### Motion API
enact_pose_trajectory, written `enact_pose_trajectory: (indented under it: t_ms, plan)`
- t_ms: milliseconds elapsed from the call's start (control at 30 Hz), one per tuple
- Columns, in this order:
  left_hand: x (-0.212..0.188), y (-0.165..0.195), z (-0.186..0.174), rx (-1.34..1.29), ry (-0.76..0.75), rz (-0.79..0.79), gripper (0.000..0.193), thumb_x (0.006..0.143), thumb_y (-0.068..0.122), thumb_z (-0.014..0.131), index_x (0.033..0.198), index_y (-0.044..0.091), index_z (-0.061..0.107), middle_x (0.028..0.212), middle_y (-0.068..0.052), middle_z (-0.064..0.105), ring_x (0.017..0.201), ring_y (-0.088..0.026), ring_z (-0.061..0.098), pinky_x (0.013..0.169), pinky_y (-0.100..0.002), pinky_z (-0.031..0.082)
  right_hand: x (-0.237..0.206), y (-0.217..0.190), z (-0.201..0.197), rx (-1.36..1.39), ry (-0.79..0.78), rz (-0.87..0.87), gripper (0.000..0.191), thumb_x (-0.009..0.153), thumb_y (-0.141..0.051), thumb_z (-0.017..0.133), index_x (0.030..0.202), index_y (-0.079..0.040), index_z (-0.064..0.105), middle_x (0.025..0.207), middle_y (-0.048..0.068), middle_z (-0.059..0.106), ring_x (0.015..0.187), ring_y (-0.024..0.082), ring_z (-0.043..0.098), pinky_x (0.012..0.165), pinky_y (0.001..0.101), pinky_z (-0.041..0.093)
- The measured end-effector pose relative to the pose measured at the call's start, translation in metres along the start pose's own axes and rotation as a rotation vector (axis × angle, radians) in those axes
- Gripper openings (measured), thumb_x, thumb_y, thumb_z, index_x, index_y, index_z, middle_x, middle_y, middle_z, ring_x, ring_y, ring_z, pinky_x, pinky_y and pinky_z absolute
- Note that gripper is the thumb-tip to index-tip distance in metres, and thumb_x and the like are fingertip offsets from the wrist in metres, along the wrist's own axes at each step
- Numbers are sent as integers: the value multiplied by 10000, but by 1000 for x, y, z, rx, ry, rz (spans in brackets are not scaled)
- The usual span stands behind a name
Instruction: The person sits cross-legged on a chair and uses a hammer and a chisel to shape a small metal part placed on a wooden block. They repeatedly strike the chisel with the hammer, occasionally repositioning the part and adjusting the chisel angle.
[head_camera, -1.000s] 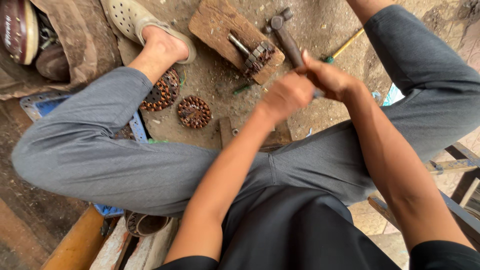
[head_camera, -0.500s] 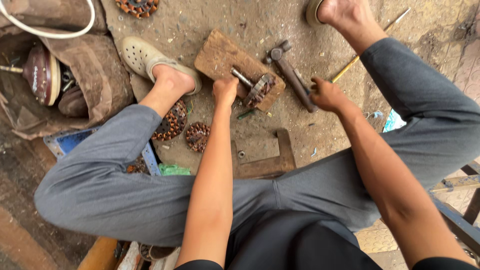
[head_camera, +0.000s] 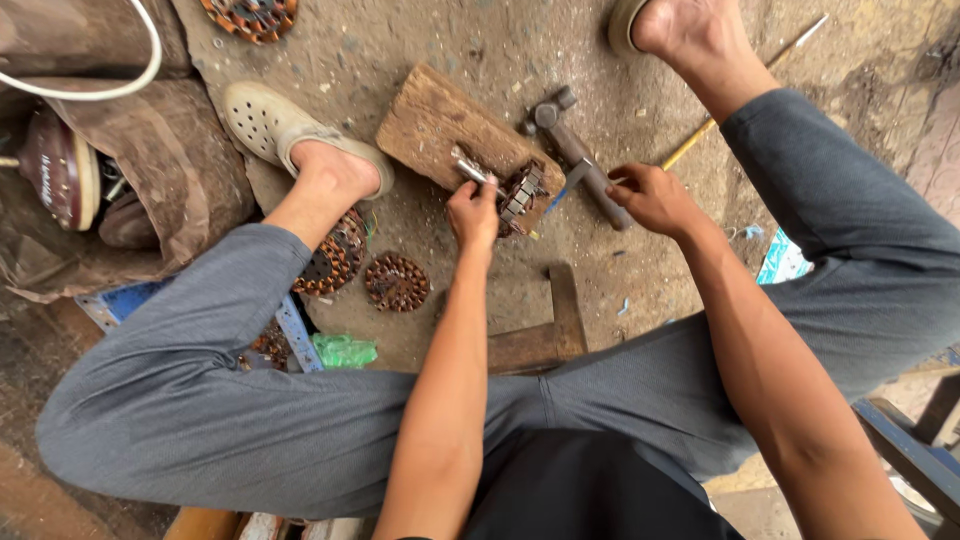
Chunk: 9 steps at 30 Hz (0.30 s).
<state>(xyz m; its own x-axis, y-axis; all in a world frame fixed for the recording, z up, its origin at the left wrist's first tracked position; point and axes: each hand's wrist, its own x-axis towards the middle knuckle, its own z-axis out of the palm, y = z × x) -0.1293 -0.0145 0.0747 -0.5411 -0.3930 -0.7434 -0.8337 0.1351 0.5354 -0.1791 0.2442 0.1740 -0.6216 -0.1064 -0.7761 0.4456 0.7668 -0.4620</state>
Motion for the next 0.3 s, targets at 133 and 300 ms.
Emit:
enact_pose_trajectory:
  t_ms: [133,300]
  plan:
    - [9,-1,0,13,-87,-20,509,1036,454,510,865,12,698,814,-123,795,659,-211,670,651,-396,478,-11,-14,-6,1,-24,52,433,963,-309,625,1311,-58,673,1115,188,759,1051,293,730,926,413,541]
    - [-13,14,-7,166,-54,227,520,1032,483,513,873,39,732,737,-98,765,659,-212,691,666,-404,492,-26,-42,-17,8,-14,70,439,965,-306,619,1325,-57,665,1106,184,765,1011,273,746,922,405,552]
